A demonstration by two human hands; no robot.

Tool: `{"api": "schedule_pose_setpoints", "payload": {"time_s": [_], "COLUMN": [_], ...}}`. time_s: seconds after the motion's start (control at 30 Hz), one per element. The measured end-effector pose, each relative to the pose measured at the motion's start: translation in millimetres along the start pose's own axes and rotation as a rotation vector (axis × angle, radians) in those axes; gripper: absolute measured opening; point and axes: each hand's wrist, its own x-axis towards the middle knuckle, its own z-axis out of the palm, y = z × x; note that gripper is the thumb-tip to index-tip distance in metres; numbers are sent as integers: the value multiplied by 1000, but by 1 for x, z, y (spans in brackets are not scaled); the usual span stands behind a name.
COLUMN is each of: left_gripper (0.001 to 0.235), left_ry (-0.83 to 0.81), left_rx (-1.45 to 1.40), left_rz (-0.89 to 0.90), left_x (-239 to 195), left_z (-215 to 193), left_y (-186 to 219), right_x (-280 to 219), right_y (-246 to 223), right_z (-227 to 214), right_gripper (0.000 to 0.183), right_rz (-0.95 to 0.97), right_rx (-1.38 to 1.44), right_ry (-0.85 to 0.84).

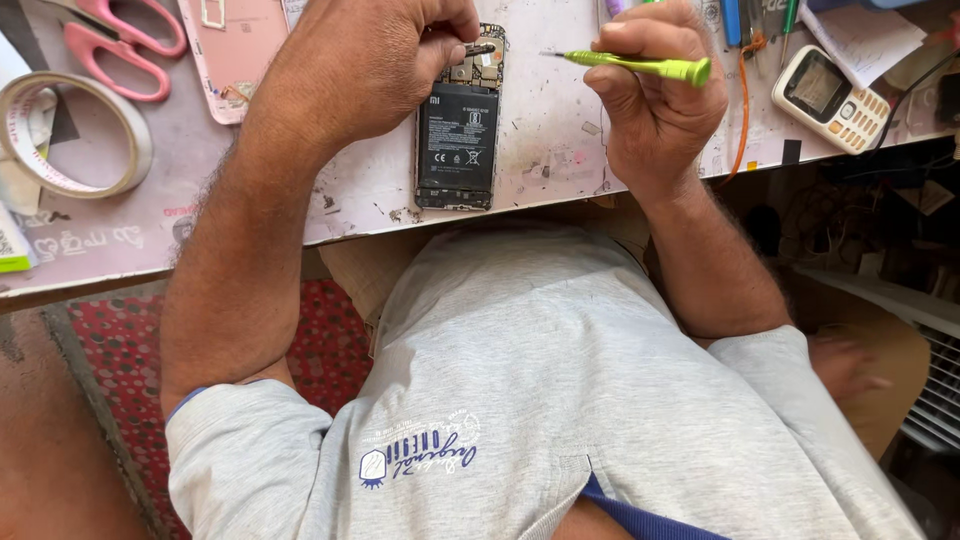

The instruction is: The person disassembles a smartphone, removes the battery, and uses a green-handled screwdriver to adjust internal components. They then reassemble the phone and briefly test the screen before continuing adjustments.

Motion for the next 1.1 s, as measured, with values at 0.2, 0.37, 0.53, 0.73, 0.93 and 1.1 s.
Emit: {"api": "schedule_pose_setpoints", "payload": {"time_s": [0.2, 0.37, 0.53, 0.73, 0.93, 1.1], "left_gripper": [10, 13, 13, 12, 16, 30], "left_ry": [7, 38, 27, 64, 137, 212], "left_rx": [-138, -209, -131, -185, -271, -13], "left_rz": [91, 180, 6, 35, 167, 94], "left_x": [3, 2, 0, 2, 5, 6], "left_z": [1, 4, 6, 12, 18, 14], "left_y": [-9, -17, -20, -26, -27, -27], "right_x": [18, 48, 64, 68, 65, 64], "right_y": [-8, -16, -18, -14, -11, -3], "right_z": [6, 8, 17, 20, 19, 13], "right_gripper": [20, 10, 21, 16, 19, 13], "right_rz": [165, 66, 9, 46, -102, -99], "right_rx": [105, -363, -420, -461, -506, -643], "right_ry": [-94, -411, -552, -595, -570, -491]}}
